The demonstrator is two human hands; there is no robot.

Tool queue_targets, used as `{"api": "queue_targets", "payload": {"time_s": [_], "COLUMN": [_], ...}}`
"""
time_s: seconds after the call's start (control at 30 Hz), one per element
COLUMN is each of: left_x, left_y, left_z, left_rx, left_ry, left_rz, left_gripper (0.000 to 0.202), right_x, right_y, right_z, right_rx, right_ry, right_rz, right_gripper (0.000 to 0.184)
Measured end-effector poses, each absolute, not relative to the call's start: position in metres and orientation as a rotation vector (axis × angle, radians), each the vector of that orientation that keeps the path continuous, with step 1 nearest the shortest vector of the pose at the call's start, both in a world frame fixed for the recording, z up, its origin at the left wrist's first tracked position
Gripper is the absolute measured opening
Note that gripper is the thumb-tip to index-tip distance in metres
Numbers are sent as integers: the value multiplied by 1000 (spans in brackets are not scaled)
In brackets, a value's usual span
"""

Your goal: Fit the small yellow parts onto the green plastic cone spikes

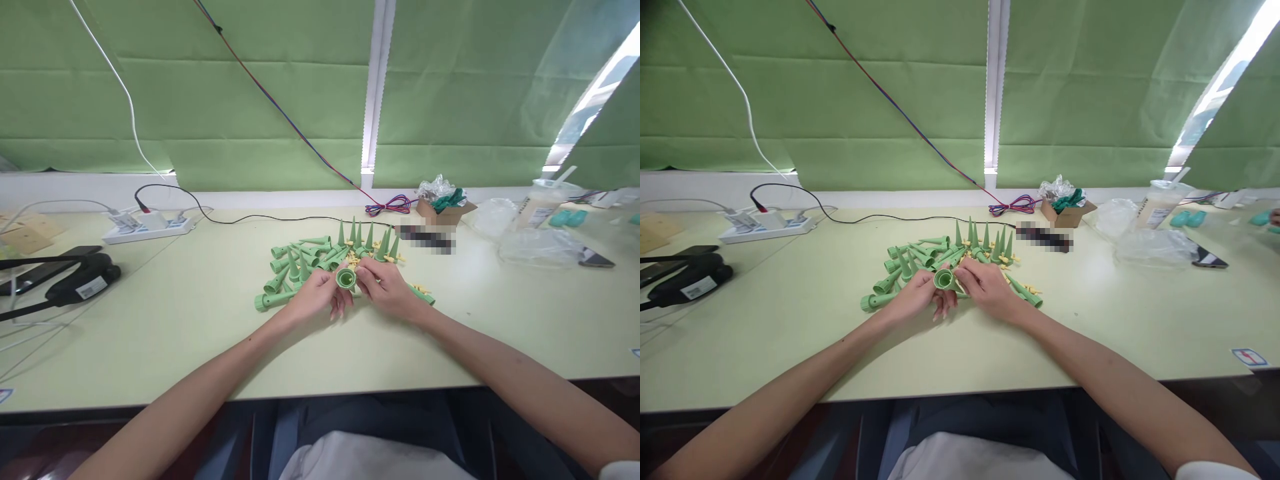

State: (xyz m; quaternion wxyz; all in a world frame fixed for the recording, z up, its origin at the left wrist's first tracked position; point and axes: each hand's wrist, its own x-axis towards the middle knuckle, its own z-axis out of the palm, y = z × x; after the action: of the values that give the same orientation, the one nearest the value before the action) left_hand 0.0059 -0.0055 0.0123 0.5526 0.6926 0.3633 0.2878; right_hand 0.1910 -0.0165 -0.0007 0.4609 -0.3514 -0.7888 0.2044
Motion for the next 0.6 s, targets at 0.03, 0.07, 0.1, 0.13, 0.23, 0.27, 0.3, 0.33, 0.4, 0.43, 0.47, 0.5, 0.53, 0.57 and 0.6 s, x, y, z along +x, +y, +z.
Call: {"api": "queue_targets", "payload": {"time_s": [0.03, 0.07, 0.1, 0.13, 0.23, 0.27, 0.3, 0.33, 0.4, 0.43, 0.47, 0.5, 0.53, 0.57, 0.6], "left_x": [6, 6, 6, 6, 6, 6, 6, 6, 6, 6, 5, 5, 5, 5, 4], "left_y": [-6, -7, -7, -7, -7, -6, -6, -5, -4, -4, -3, -3, -3, -3, -3], "left_z": [13, 13, 14, 14, 14, 14, 14, 13, 12, 12, 11, 11, 11, 11, 11], "left_rx": [1643, 1650, 1655, 1660, 1656, 1650, 1641, 1627, 1586, 1562, 1541, 1528, 1524, 1529, 1544], "left_ry": [862, 865, 864, 859, 831, 824, 820, 818, 820, 825, 833, 841, 850, 859, 866], "left_rz": [673, 672, 678, 688, 718, 727, 734, 743, 770, 784, 799, 815, 830, 843, 855], "left_gripper": [69, 69, 69, 68, 67, 67, 66, 65, 61, 59, 56, 53, 51, 49, 47], "right_x": [191, 191, 191, 191, 192, 192, 192, 193, 193, 194, 194, 194, 194, 194, 194], "right_y": [-16, -16, -16, -16, -17, -17, -17, -16, -16, -15, -15, -15, -15, -15, -15], "right_z": [-1, 0, 0, 0, 1, 1, 0, 0, -1, -1, -2, -2, -2, -2, -2], "right_rx": [-861, -858, -853, -847, -827, -822, -822, -825, -839, -850, -861, -869, -875, -877, -878], "right_ry": [-1941, -1942, -1943, -1946, -1971, -1977, -1981, -1986, -1998, -2007, -2018, -2027, -2034, -2039, -2043], "right_rz": [499, 492, 487, 485, 505, 511, 511, 502, 470, 455, 440, 429, 420, 414, 413], "right_gripper": [39, 39, 37, 36, 34, 33, 32, 31, 30, 29, 29, 29, 29, 29, 30]}}
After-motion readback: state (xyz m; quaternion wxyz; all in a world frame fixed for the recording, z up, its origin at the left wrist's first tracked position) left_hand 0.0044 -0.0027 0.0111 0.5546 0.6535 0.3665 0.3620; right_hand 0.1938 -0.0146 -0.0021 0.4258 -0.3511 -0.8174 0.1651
